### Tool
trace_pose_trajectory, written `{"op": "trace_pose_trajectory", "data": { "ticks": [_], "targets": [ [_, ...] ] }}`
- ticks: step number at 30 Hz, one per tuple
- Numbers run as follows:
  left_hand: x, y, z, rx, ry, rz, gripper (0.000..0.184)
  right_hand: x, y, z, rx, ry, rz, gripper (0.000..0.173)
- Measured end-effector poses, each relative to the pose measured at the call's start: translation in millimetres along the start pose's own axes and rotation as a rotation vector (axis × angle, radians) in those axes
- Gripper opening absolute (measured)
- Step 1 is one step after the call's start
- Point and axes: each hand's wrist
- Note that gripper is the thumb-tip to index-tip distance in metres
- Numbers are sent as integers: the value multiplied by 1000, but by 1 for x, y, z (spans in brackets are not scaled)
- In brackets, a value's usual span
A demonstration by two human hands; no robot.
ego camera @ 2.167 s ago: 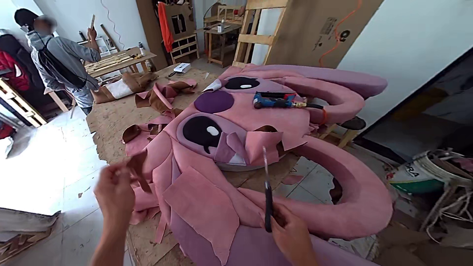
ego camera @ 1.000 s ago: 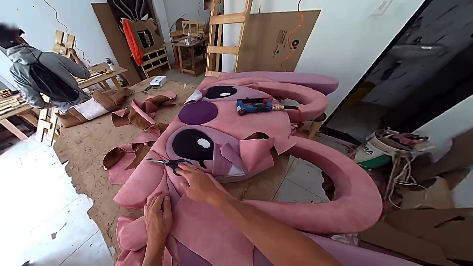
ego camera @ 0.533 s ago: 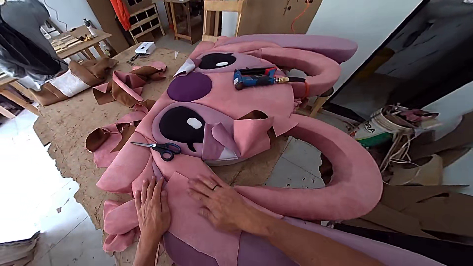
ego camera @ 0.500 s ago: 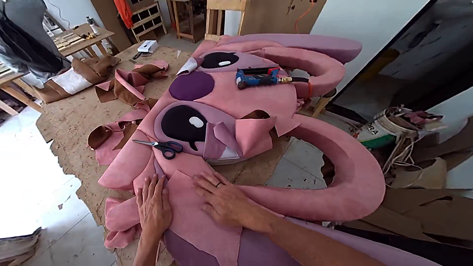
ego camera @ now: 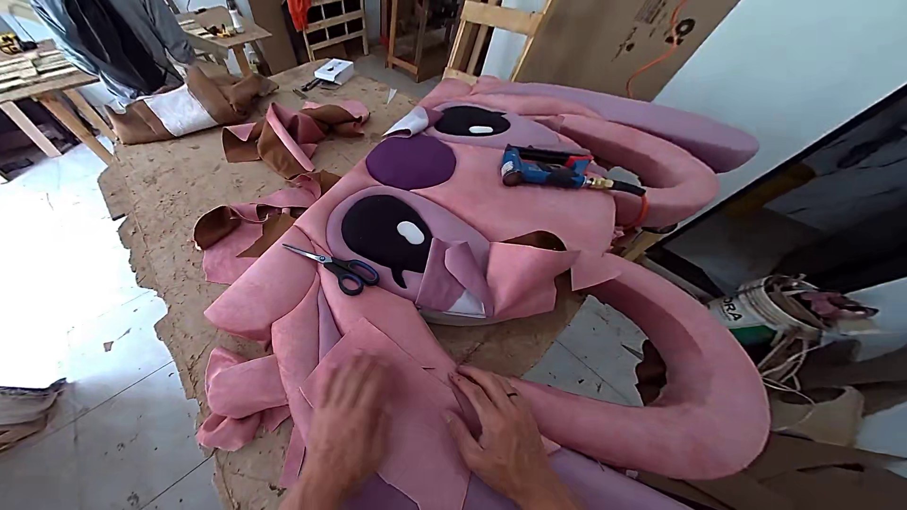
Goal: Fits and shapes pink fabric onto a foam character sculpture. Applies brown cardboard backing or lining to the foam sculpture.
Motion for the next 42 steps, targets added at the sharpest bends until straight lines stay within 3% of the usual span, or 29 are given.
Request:
{"op": "trace_pose_trajectory", "data": {
  "ticks": [2,4,6,10,13,16,18,20,23,25,32,34,38,42],
  "targets": [
    [-2,-1,-26,-52,-202,50,61,-6,2,-15,44,48,26,52],
    [-10,2,-35,-72,-310,103,66,-11,6,-29,41,73,15,38],
    [-25,2,-35,-64,-349,112,63,-13,9,-37,-9,92,-8,26],
    [-59,5,-34,37,-338,127,48,-19,-4,-22,-189,346,-41,28],
    [-82,6,-2,101,-312,132,49,-25,-14,-1,-244,549,-67,28],
    [-95,18,69,262,-235,74,54,-28,-17,2,-270,639,-66,29],
    [-95,40,115,351,-165,97,59,-26,-16,0,-254,583,4,34],
    [-89,67,131,337,-154,98,68,-24,-17,-1,-191,511,23,40],
    [-66,82,101,42,-152,-14,71,-26,-15,3,-117,493,-53,27],
    [-47,74,80,-95,-164,-49,66,-26,-14,5,-103,504,-81,29],
    [-9,24,23,-278,-341,-138,73,-27,-19,11,-66,504,-150,29],
    [2,15,15,-279,-387,-105,70,-26,-22,15,-44,476,-76,25],
    [27,12,22,-195,-373,152,64,-33,-35,7,-101,151,118,42],
    [39,14,53,-88,-165,128,60,-56,-10,-60,-392,-326,-146,43]
  ]
}}
Point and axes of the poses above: each hand's wrist, its own x-axis away from the middle knuckle, its own y-axis out of the palm, z = x × y, and after that the axes turned 9 degrees about z, right-handed
